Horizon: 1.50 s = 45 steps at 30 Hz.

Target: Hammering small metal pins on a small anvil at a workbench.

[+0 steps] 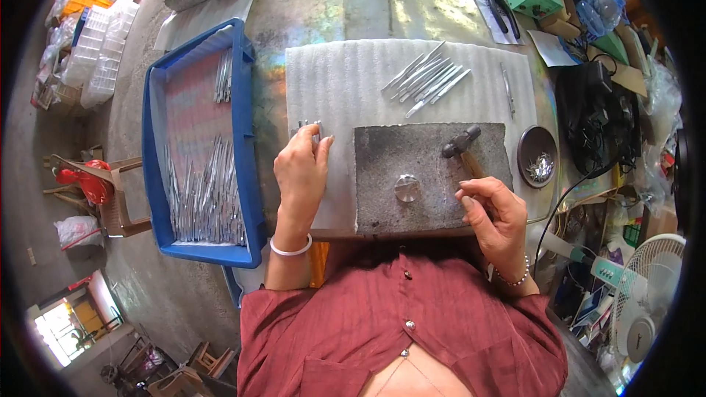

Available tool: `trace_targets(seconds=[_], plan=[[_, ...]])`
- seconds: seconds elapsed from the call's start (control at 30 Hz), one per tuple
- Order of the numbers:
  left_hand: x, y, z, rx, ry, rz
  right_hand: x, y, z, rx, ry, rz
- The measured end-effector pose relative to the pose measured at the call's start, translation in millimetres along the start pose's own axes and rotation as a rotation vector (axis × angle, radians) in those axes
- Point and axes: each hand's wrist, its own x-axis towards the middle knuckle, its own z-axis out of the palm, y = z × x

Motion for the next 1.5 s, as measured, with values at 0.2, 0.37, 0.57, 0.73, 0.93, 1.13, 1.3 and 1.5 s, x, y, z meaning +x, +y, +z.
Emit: trace_targets(seconds=[0.2, 0.37, 0.57, 0.73, 0.93, 1.13, 1.3, 1.5], plan=[[1.2, 3.6, 9.3, 0.179, -0.021, -0.002, 7.5, 9.9, -6.6, -0.149, 0.143, -0.159], [2.8, 10.9, -8.0, 0.112, 0.034, 0.023, 18.4, 19.3, -16.2, -0.500, 0.121, -0.206], [43.4, 67.7, -21.7, -0.177, 0.017, 0.101, 14.4, 25.5, -11.1, -0.807, 0.049, -0.231], [110.8, 79.0, 36.9, -0.116, -0.137, 0.314, 8.1, 16.0, -8.3, -0.826, 0.019, -0.157], [131.3, 68.5, 84.1, 0.223, -0.463, 0.271, -3.0, 24.5, -12.3, -0.735, 0.007, -0.137], [123.9, 64.3, 76.6, 0.153, -0.410, 0.335, -1.1, 29.8, -23.5, -0.598, 0.018, -0.127], [108.7, 71.4, 42.7, -0.047, -0.202, 0.232, -0.5, 42.6, -33.2, -0.193, 0.156, -0.143], [42.5, 97.2, -32.2, -0.479, -0.148, -0.014, 3.5, 53.3, -78.3, 0.373, 0.600, 0.016]])
